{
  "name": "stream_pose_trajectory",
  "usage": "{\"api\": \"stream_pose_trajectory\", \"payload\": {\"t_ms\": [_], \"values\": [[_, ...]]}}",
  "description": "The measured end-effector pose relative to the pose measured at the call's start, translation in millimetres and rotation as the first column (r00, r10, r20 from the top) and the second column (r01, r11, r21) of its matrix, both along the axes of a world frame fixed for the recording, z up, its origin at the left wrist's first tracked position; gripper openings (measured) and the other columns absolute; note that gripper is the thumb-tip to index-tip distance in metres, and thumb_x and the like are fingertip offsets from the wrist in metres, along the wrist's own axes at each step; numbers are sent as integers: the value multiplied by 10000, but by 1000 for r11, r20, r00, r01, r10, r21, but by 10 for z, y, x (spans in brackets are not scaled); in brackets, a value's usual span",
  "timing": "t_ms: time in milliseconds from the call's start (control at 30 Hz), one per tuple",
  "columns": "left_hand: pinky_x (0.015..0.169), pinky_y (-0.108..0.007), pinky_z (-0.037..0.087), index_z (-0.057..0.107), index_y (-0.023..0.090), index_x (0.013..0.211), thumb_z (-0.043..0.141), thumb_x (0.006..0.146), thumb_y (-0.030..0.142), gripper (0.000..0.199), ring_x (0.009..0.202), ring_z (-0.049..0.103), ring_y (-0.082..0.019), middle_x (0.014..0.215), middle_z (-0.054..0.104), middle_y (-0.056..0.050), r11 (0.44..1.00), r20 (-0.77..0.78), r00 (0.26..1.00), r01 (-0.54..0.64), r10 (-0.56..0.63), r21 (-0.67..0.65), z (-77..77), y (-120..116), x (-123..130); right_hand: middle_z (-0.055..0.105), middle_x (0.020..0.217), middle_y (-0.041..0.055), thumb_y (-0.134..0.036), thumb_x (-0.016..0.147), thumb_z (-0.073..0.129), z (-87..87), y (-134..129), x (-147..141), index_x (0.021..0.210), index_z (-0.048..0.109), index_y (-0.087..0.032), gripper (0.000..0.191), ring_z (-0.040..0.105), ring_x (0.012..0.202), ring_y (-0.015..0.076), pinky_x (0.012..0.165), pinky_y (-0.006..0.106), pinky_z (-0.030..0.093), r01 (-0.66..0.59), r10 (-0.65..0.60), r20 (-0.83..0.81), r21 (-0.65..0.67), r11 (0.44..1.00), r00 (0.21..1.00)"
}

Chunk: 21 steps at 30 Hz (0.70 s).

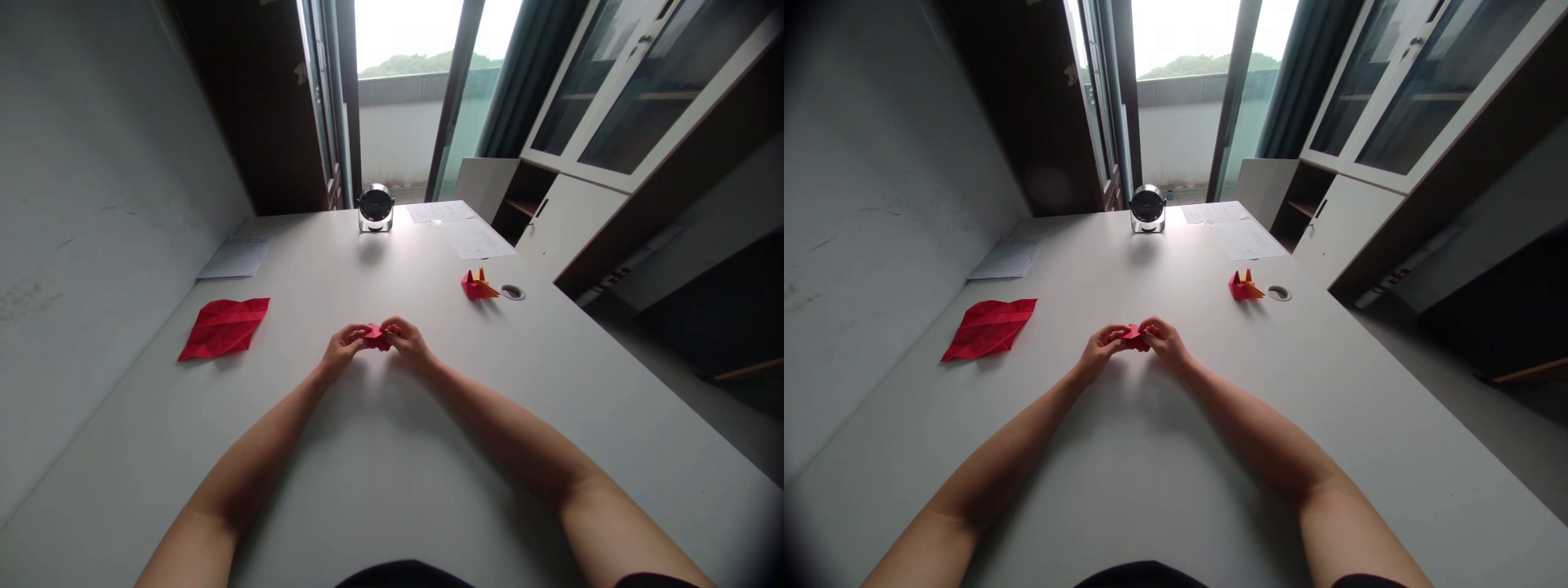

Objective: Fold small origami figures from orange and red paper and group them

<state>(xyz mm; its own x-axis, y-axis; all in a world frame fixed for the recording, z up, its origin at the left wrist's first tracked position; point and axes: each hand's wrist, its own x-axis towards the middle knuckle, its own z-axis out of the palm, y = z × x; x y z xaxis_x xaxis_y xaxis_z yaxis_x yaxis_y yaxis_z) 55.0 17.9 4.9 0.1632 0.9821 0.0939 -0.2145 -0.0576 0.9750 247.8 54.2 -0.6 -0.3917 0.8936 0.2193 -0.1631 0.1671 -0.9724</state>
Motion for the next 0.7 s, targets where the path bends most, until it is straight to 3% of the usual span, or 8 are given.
{"api": "stream_pose_trajectory", "payload": {"t_ms": [200,333,500,600,700], "values": [[931,-446,556,744,136,1036,741,819,395,337,906,722,-239,1024,757,-116,1000,-10,1000,-18,18,24,13,-24,-4,697,735,23,-372,811,658,28,9,26,866,617,-188,197,686,668,187,672,343,560,-54,49,-48,-116,992,998],[880,-391,565,735,147,1014,745,830,384,300,874,716,-213,954,761,-96,991,-71,995,-66,75,112,-15,-16,19,693,723,17,-419,833,688,-1,9,4,890,597,-194,249,665,644,167,642,317,549,-59,56,-35,-64,996,998],[834,-386,577,633,185,1263,731,847,392,475,797,731,-201,925,772,-73,977,-128,979,-135,158,167,-1,-23,16,717,760,4,-483,826,719,-20,-7,-26,1072,543,-223,400,665,623,161,608,304,545,-104,106,22,-74,992,994],[840,-385,576,633,206,1285,720,855,406,482,801,739,-209,918,779,-64,961,-179,955,-203,236,188,28,-43,10,729,793,19,-478,833,710,-29,-25,-48,1016,578,-209,351,680,648,158,623,293,546,-102,108,108,-62,993,988],[835,-383,577,700,207,1184,726,850,409,391,833,743,-231,954,780,-73,942,-223,928,-247,297,226,48,-65,19,729,802,22,-418,832,710,-67,-41,-81,953,613,-199,268,689,671,155,634,277,539,-76,76,208,-9,997,975]]}}
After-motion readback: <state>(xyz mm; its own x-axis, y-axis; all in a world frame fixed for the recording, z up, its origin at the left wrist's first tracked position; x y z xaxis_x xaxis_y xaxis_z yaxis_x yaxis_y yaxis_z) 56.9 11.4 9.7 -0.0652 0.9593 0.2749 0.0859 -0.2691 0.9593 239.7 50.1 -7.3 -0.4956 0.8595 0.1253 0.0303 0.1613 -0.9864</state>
